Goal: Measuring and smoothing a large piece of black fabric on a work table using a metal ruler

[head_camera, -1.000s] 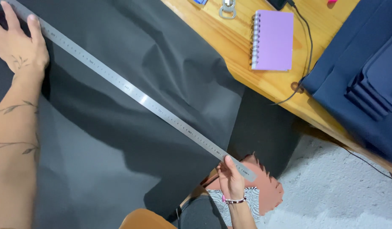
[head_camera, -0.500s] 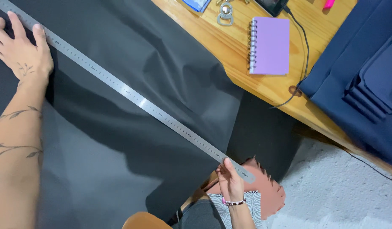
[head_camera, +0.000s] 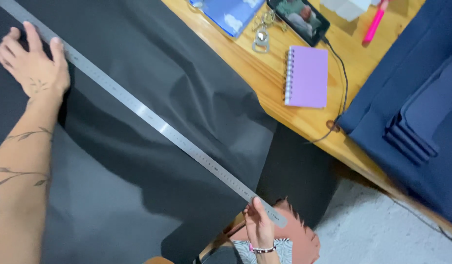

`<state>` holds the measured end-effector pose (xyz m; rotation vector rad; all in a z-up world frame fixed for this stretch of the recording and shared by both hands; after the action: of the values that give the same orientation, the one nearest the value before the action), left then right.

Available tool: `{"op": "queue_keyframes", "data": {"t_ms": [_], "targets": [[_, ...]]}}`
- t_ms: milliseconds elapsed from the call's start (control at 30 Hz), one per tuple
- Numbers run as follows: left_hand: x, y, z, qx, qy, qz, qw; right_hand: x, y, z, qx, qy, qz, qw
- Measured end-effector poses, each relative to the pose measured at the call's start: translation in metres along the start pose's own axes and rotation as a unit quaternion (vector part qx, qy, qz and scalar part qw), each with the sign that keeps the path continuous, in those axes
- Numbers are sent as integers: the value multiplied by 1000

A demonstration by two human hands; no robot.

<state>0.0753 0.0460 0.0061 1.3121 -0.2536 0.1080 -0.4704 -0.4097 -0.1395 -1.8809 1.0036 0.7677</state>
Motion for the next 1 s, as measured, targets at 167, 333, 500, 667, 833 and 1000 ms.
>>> {"op": "queue_keyframes", "data": {"t_ms": [167, 333, 500, 667, 833, 1000], "targets": [[-5, 4, 9, 21, -14, 29, 999, -12, -11, -10, -44, 19, 67, 997], [-4, 8, 14, 34, -3, 37, 999, -26, -46, -33, -144, 113, 52, 982], [-5, 18, 23, 40, -3, 50, 998, -36, -61, -40, -175, 226, 69, 956], [-4, 16, 21, 20, 23, 23, 999, -29, -122, -6, -45, 113, -58, 991], [-5, 20, 24, 29, 25, 40, 998, -38, -246, 17, 37, 25, -104, 994], [-5, 23, 27, 12, 74, -16, 997, -13, -276, 19, 7, 47, -118, 992]]}}
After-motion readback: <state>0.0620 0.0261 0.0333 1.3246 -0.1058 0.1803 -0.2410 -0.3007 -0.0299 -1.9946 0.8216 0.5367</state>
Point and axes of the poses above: each hand's wrist, its own x-axis towards the middle knuckle, its own y-axis out of the back of the hand, z = x × y, the point moved 7 cm from there along x, towards the middle knuckle, and after that the axes turned 7 degrees about -z, right-handed, at the moved point
